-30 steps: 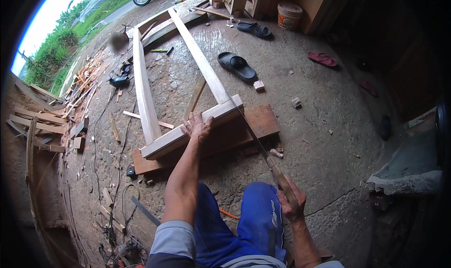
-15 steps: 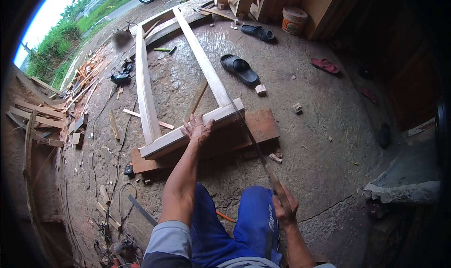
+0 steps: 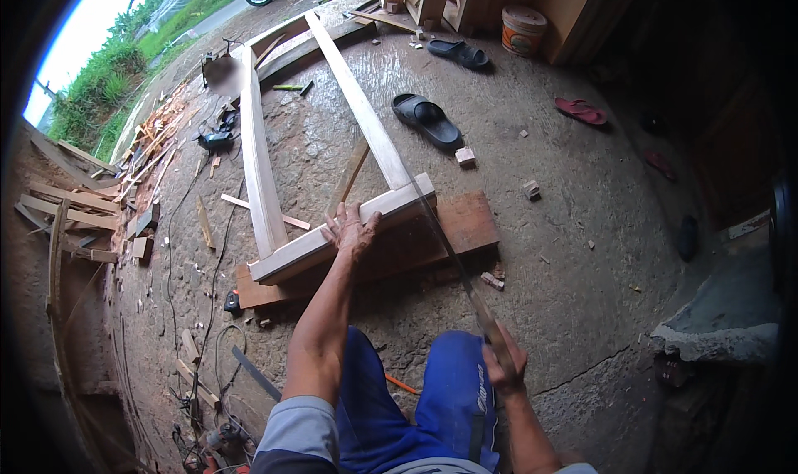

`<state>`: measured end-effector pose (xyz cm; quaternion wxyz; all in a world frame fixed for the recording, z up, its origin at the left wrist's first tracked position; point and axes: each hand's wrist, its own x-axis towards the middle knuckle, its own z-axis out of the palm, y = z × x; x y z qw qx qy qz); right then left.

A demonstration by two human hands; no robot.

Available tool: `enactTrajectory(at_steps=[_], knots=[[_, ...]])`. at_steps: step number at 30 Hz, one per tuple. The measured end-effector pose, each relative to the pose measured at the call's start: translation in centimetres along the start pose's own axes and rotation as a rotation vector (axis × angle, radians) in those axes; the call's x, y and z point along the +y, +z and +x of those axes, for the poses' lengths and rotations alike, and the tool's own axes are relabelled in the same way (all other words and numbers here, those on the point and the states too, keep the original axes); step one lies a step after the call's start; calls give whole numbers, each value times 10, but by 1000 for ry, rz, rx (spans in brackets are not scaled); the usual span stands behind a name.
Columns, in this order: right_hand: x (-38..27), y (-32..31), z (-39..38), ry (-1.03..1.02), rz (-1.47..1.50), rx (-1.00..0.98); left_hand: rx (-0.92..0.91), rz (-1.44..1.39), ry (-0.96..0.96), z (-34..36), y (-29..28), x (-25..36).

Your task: The person uses a hand saw to cut a wooden frame piece while sitting on the floor. They measure and mark the wood with a square and pencil, then saw along the marked line to separate a small section.

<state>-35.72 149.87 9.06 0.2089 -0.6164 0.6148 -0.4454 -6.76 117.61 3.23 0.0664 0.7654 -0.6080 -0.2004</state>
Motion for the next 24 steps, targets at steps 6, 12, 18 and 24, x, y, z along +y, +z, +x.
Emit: enactTrajectory(at_steps=[6, 12, 18, 24], knots=[[-1, 41, 61, -201, -29, 104, -14, -26, -12, -10, -20, 3], [17, 83, 135, -235, -79, 124, -3, -53, 29, -1, 2, 7], [-11, -24, -51, 42, 17, -32, 39, -14, 10, -14, -13, -6], [13, 95, 189, -275, -143, 215, -55, -32, 28, 0, -1, 32]])
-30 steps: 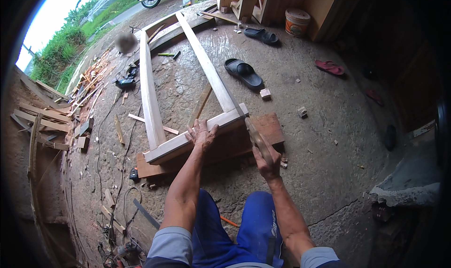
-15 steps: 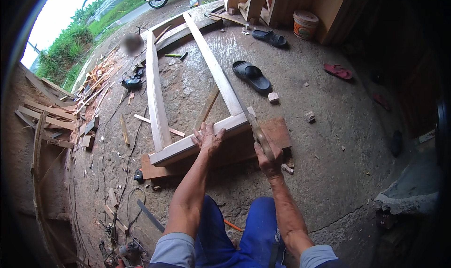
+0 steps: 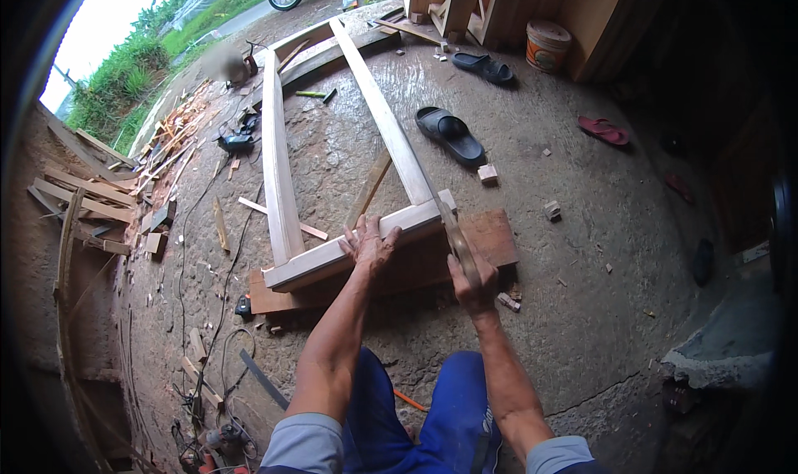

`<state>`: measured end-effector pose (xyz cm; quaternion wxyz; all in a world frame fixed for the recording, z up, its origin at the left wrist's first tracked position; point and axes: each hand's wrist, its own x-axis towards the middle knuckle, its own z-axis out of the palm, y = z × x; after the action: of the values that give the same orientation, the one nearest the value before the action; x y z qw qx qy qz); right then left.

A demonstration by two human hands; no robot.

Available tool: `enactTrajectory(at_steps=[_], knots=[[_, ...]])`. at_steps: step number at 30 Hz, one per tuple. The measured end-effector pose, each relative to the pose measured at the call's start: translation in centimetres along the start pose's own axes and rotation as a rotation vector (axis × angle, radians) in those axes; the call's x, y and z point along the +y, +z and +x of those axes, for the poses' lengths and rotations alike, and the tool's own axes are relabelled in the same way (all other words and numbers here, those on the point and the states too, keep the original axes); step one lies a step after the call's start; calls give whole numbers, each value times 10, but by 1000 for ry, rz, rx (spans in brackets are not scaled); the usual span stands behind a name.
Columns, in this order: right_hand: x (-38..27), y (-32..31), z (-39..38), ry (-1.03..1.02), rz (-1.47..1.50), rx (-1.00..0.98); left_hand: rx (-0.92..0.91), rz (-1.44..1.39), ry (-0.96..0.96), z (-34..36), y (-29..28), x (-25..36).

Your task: The person uses a hand saw to cut a wooden frame piece while sitting on the floor. They measure and mark the wood with a square and pencil, then saw along the marked line to separate a small section.

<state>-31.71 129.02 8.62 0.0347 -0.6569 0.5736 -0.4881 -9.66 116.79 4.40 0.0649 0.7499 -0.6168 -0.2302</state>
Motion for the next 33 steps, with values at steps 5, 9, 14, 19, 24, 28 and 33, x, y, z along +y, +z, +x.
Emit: enactTrajectory(at_steps=[5, 9, 14, 19, 24, 28, 33], knots=[[-26, -90, -128, 244, 120, -244, 33, 45, -28, -3, -5, -26], [-63, -172, -218, 407, 139, -271, 107, 8, -24, -17, -14, -39], [-6, -19, -24, -108, 6, 11, 14, -24, -19, -1, -9, -8], [-12, -45, -91, 144, 113, -176, 25, 37, -39, -2, -9, -23], [-67, -169, -211, 272, 156, -215, 120, 28, -15, -20, -16, -32], [-9, -36, -86, 64, 96, -66, 40, 15, -32, -12, -10, -19], [0, -2, -22, 146, 226, -90, 38, 5, -4, -4, -6, -18]])
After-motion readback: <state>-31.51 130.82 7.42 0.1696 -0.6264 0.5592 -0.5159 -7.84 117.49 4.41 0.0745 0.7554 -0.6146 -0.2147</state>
